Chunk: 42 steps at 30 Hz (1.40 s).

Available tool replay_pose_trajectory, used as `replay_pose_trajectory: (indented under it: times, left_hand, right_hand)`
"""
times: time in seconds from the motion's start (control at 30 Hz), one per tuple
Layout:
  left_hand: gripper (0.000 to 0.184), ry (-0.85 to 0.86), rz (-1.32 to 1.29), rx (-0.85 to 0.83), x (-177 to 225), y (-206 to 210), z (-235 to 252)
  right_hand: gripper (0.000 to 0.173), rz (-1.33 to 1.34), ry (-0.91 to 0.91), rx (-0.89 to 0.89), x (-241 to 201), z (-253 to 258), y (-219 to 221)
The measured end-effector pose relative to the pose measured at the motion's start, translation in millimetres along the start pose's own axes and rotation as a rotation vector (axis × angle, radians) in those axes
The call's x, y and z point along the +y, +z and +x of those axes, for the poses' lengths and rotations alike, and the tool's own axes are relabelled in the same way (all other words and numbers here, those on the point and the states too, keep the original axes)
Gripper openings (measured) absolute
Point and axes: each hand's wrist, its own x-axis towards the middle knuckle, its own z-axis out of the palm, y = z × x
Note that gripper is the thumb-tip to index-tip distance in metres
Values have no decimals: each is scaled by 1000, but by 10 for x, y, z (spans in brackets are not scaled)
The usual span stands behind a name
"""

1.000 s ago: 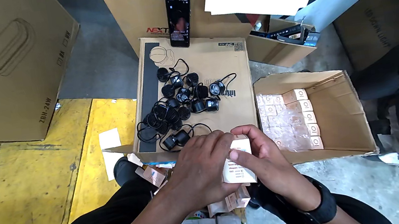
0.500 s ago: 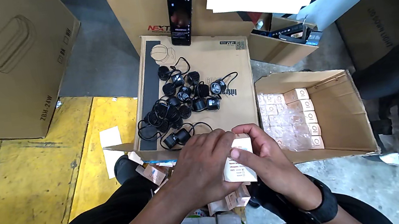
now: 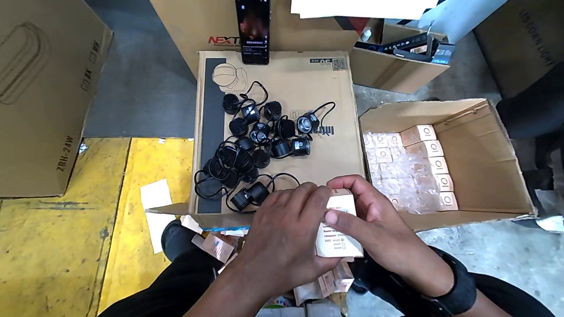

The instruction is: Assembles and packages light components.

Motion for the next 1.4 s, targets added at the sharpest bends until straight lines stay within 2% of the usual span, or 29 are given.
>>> replay_pose_trajectory:
  times: [0.5, 0.83, 1.4]
  left_hand:
    - [83, 4, 0, 9, -1, 3, 2]
    - [84, 19, 20, -6, -13, -4, -7]
    - [85, 13, 4, 10, -5, -6, -8]
  right_hand:
    - [51, 6, 1, -2, 8, 4, -6]
    - [43, -2, -27, -35, 28, -1, -23]
    - [47, 14, -14, -29, 24, -5, -2]
